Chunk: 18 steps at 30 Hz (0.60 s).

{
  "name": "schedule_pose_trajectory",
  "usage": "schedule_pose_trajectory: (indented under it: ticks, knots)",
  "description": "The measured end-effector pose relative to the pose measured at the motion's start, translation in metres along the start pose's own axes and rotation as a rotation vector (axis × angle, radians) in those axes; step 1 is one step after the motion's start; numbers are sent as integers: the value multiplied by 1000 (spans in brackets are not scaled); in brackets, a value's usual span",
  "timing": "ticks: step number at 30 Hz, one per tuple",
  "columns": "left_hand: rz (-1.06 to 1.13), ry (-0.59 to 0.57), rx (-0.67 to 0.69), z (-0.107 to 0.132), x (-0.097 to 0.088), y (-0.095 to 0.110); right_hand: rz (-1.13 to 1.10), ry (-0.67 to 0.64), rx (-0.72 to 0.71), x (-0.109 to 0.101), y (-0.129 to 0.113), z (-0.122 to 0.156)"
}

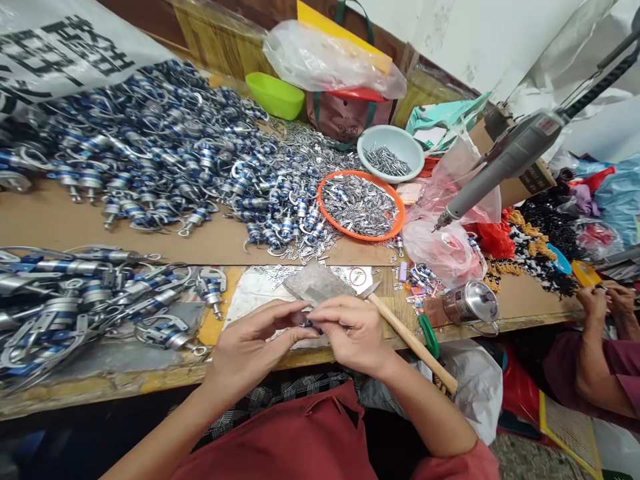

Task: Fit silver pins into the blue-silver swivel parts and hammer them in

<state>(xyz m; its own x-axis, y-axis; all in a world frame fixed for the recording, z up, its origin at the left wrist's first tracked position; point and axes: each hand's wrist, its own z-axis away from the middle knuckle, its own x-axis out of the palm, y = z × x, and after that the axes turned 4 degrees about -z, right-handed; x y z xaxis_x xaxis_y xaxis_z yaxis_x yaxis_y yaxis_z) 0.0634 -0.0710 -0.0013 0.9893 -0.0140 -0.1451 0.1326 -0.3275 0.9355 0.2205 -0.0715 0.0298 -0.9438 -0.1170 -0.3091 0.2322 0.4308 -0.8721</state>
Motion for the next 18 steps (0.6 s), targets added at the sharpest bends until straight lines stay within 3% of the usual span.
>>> schedule_pose_trajectory:
  ticks: [4, 8, 14, 18]
  knots:
    - [3, -27, 35, -1, -3, 7, -154, -44, 25, 1, 3, 1]
    - [60, -36, -52, -1, -4, 12, -214, -69, -39, -5, 5, 3]
    - [185, -57, -276, -3, -6, 16, 263, -53, -419, -9, 14, 22]
    - [98, -116, -234, -6, -11, 20, 454, -90, -626, -15, 22, 25]
